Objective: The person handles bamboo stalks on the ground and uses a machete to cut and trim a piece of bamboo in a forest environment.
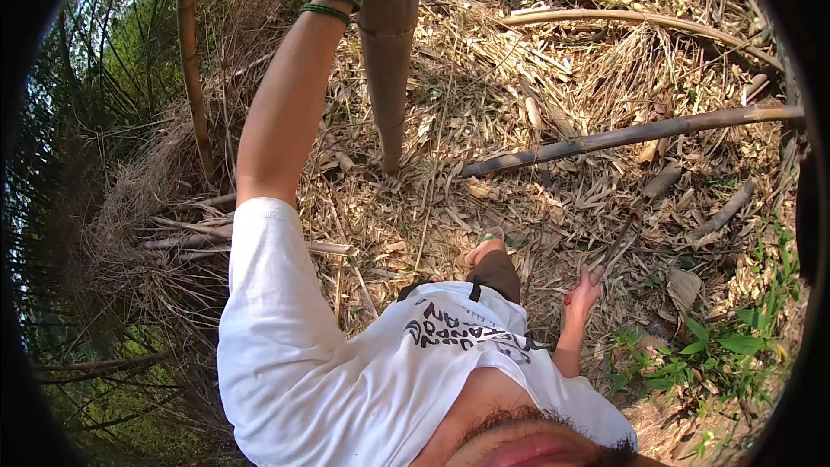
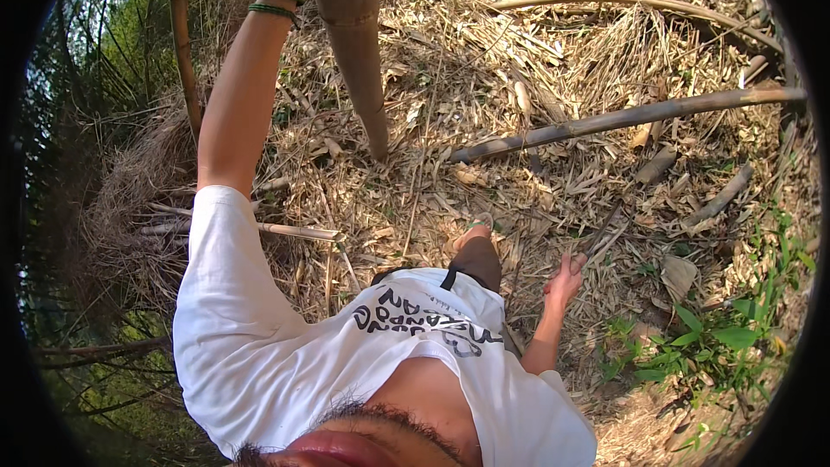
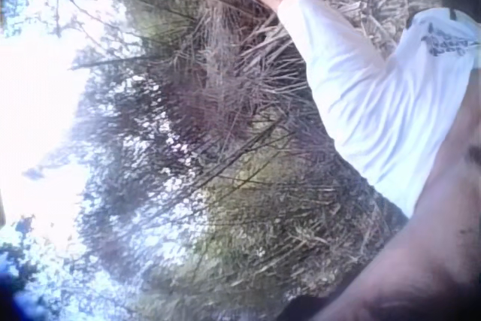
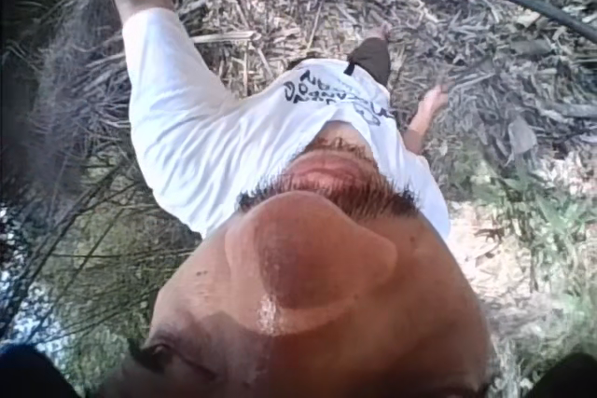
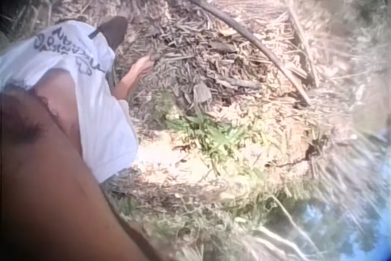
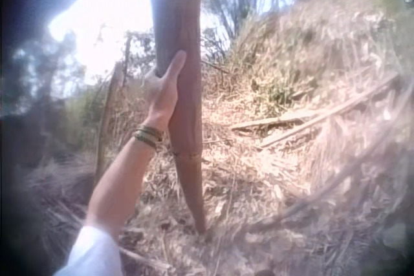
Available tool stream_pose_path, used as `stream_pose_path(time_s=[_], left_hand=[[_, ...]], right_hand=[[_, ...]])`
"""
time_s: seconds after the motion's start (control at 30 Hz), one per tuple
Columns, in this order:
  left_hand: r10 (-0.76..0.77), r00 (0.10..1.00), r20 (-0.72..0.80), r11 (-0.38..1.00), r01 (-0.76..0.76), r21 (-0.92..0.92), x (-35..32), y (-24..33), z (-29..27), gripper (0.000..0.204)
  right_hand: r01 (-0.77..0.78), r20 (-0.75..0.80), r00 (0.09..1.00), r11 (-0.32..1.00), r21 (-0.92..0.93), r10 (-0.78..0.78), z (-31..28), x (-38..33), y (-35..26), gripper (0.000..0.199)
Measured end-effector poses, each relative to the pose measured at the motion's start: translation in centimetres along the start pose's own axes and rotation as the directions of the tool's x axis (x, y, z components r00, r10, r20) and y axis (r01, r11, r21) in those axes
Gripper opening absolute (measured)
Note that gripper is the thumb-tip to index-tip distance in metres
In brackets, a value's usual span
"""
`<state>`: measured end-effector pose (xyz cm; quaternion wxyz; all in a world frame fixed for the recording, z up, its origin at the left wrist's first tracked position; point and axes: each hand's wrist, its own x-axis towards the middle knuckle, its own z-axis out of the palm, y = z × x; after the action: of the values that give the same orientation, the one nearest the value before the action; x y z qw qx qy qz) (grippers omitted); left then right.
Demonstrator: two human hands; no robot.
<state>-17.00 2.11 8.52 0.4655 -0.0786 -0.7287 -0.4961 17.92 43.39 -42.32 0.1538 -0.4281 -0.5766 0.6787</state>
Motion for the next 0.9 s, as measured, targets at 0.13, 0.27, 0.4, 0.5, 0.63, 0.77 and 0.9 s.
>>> stream_pose_path(time_s=[0.13,0.27,0.4,0.5,0.63,0.77,0.9], left_hand=[[0.158,0.987,-0.017,0.986,-0.159,-0.045,-9.5,-9.8,17.1,0.077],[0.144,0.960,0.238,0.989,-0.133,-0.064,-13.6,-7.7,26.0,0.075],[0.226,0.895,0.384,0.974,-0.218,-0.065,-18.3,-7.2,31.4,0.067],[0.232,0.866,0.444,0.971,-0.182,-0.153,-20.8,-5.2,33.9,0.064],[0.240,0.840,0.486,0.964,-0.148,-0.221,-22.9,-4.1,34.4,0.061],[0.275,0.824,0.496,0.935,-0.107,-0.339,-24.0,-3.5,33.6,0.053],[0.345,0.728,0.593,0.904,-0.088,-0.418,-23.9,-4.6,30.1,0.049]], right_hand=[[0.178,0.024,0.983,0.974,0.143,-0.183,6.4,9.2,-8.7,0.020],[0.306,0.150,0.928,0.927,0.219,-0.342,14.5,11.5,-20.6,0.018],[0.411,0.206,0.826,0.812,0.415,-0.524,21.6,16.1,-31.3,0.022],[0.401,0.175,0.786,0.704,0.586,-0.593,24.5,18.3,-36.6,0.029],[0.291,0.200,0.799,0.657,0.695,-0.566,25.3,20.6,-37.8,0.032],[0.250,0.146,0.854,0.640,0.726,-0.500,25.3,21.7,-37.2,0.034],[0.279,0.094,0.873,0.649,0.708,-0.478,25.3,20.4,-36.4,0.036]])
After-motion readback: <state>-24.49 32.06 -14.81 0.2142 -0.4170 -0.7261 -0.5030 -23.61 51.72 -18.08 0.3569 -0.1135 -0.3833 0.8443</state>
